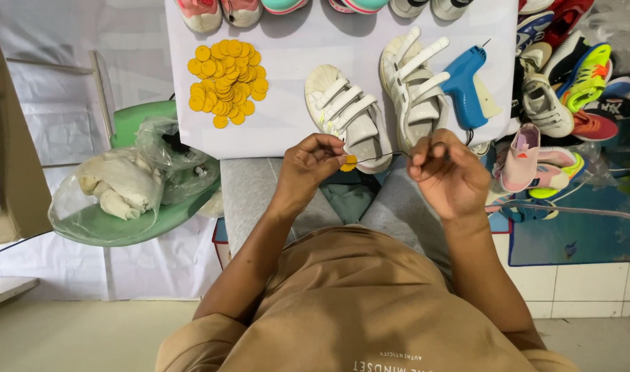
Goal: Decorating white sneakers by gluing small yellow circular pieces onto them using a hot glue gun.
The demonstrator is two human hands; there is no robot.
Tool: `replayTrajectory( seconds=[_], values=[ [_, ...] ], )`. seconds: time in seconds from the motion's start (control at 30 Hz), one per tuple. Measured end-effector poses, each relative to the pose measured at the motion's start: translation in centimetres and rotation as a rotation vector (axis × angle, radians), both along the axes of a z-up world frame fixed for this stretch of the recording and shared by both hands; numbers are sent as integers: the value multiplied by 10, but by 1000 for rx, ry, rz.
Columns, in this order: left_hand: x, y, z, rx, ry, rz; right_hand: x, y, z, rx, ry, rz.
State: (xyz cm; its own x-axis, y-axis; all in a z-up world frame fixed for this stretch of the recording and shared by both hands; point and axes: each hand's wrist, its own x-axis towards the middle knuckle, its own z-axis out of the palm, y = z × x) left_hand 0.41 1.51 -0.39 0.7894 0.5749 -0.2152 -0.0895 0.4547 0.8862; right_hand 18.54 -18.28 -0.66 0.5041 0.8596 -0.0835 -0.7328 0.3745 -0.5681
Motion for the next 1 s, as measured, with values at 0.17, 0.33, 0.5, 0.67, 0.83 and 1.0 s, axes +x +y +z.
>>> replayTrajectory(
  seconds=[0.17, 0.33, 0.5, 0.67, 0.83, 1.0],
  values=[
    [-3, 1, 7, -12, -8, 34, -12, 7, -26, -191, 7, 0],
    [-3, -1, 3, 11, -34, 40, -40, 27, -17, -306, -40, 27],
    [2, -10, 5, -6, -68, 26, -60, 41, -11, -391, -126, 54],
    [17, -22, 1, 71, -73, 40, -61, 51, -17, -514, -214, 55],
    [39, -9, -15, 116, -75, 101, -44, 61, -6, -590, -540, -35],
    [56, 8, -15, 212, -31, 181, -34, 75, 9, -633, -928, -138]
  ],
)
